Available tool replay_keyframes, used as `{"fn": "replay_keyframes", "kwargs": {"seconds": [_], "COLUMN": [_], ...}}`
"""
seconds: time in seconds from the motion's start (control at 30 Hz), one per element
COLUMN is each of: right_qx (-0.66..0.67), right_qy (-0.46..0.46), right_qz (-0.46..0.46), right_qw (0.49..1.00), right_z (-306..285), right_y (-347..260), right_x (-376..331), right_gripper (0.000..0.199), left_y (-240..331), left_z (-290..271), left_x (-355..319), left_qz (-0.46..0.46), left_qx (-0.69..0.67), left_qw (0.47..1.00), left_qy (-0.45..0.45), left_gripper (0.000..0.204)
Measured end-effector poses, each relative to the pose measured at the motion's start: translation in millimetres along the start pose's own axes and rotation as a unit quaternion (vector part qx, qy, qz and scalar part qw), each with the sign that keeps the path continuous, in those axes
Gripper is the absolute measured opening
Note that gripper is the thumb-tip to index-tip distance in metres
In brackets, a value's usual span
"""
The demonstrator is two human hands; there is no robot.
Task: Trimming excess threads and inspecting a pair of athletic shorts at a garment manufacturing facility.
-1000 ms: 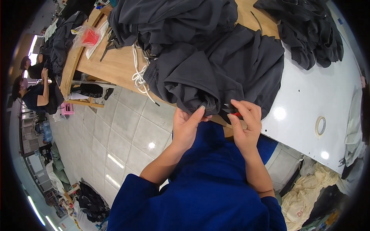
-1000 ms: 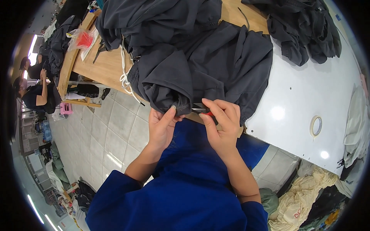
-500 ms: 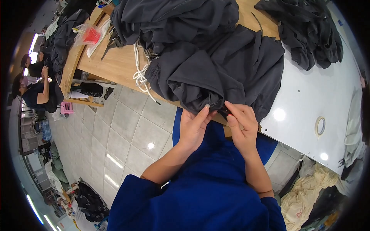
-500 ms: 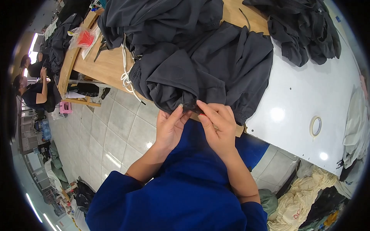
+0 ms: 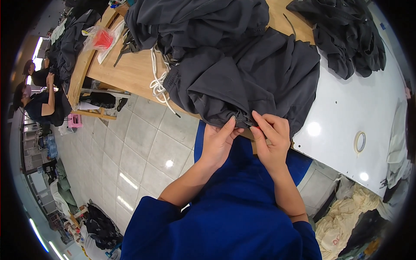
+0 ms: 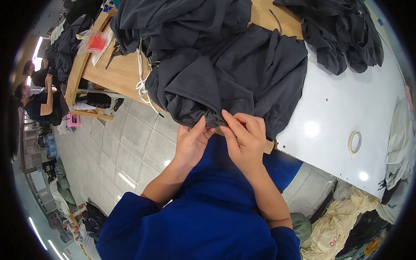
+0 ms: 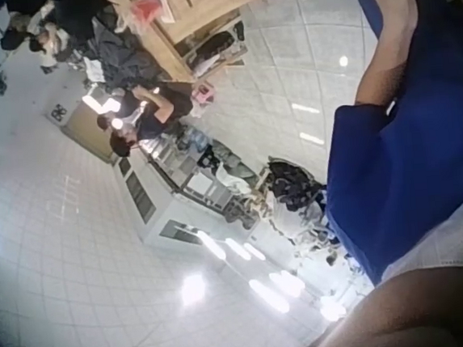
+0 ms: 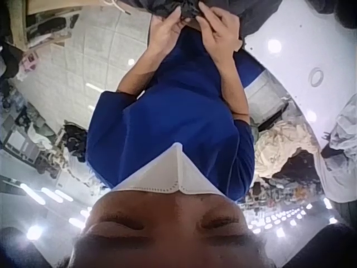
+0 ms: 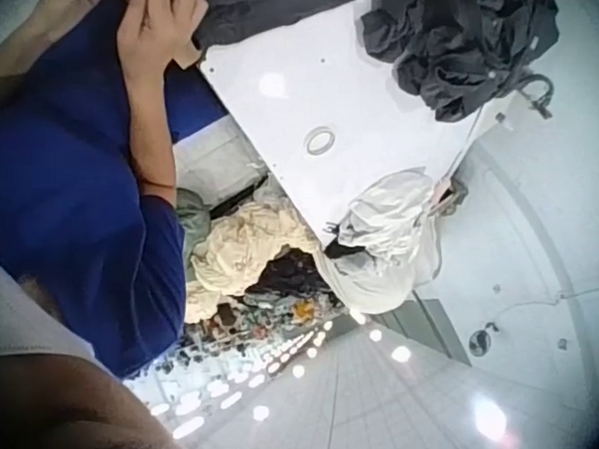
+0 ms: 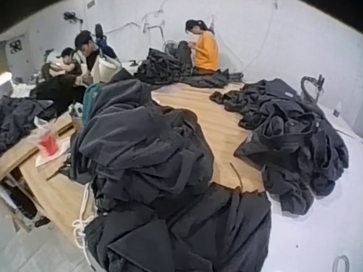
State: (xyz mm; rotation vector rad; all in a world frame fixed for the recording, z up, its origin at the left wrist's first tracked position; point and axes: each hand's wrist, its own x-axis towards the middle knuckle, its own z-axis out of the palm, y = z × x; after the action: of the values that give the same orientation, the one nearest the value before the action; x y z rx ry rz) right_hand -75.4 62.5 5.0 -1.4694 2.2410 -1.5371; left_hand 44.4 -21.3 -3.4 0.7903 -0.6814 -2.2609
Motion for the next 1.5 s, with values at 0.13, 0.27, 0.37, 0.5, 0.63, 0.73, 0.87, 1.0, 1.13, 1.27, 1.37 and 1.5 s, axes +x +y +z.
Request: {"fn": "replay_keyframes", "kwargs": {"seconds": [0.13,0.27,0.37,0.5,0.63,0.73,0.87,1.0,1.13,1.27,1.37,1.5], "right_qx": [-0.01,-0.018,-0.021,-0.025,-0.018,-0.011,-0.017,-0.014,-0.012,-0.005,0.001,0.009], "right_qy": [0.006,0.003,0.007,0.008,0.025,0.028,0.021,0.025,0.023,0.025,0.026,0.031], "right_qz": [-0.008,-0.018,-0.023,-0.029,-0.019,-0.021,-0.026,-0.034,-0.028,-0.036,-0.031,-0.02], "right_qw": [1.0,1.0,1.0,0.999,0.999,0.999,0.999,0.999,0.999,0.999,0.999,0.999], "right_z": [0.4,0.8,0.5,-1.7,-2.4,-3.7,-3.6,-1.6,1.2,1.3,1.3,-0.1], "right_y": [-1.7,-0.6,-0.1,-0.3,2.1,3.3,3.0,1.9,5.2,4.1,3.3,5.0], "right_x": [2.5,2.9,4.0,5.3,2.4,1.5,2.1,3.6,4.2,5.0,4.8,2.5], "right_gripper": [0.03,0.027,0.026,0.024,0.023,0.024,0.027,0.028,0.028,0.025,0.023,0.022], "left_y": [0.0,0.4,0.4,2.1,4.6,6.2,8.3,7.4,6.9,8.9,9.3,10.5], "left_z": [0.3,-0.2,0.0,0.8,2.9,5.6,7.7,5.3,4.7,3.5,1.1,1.4], "left_x": [0.6,-0.1,0.0,-0.3,-0.3,-0.7,-0.8,-0.5,-0.3,-0.7,-0.6,0.1], "left_qz": [0.003,0.02,0.027,0.033,0.023,0.021,0.009,0.006,0.009,0.007,0.01,0.011], "left_qx": [0.009,0.029,0.042,0.061,0.058,0.052,0.038,0.043,0.047,0.061,0.069,0.065], "left_qw": [1.0,0.999,0.999,0.998,0.998,0.998,0.999,0.999,0.999,0.998,0.998,0.998], "left_qy": [0.0,-0.007,-0.001,0.002,0.011,0.0,0.002,-0.005,-0.006,-0.008,-0.009,-0.008], "left_gripper": [0.017,0.018,0.017,0.017,0.018,0.019,0.02,0.02,0.018,0.017,0.017,0.017]}}
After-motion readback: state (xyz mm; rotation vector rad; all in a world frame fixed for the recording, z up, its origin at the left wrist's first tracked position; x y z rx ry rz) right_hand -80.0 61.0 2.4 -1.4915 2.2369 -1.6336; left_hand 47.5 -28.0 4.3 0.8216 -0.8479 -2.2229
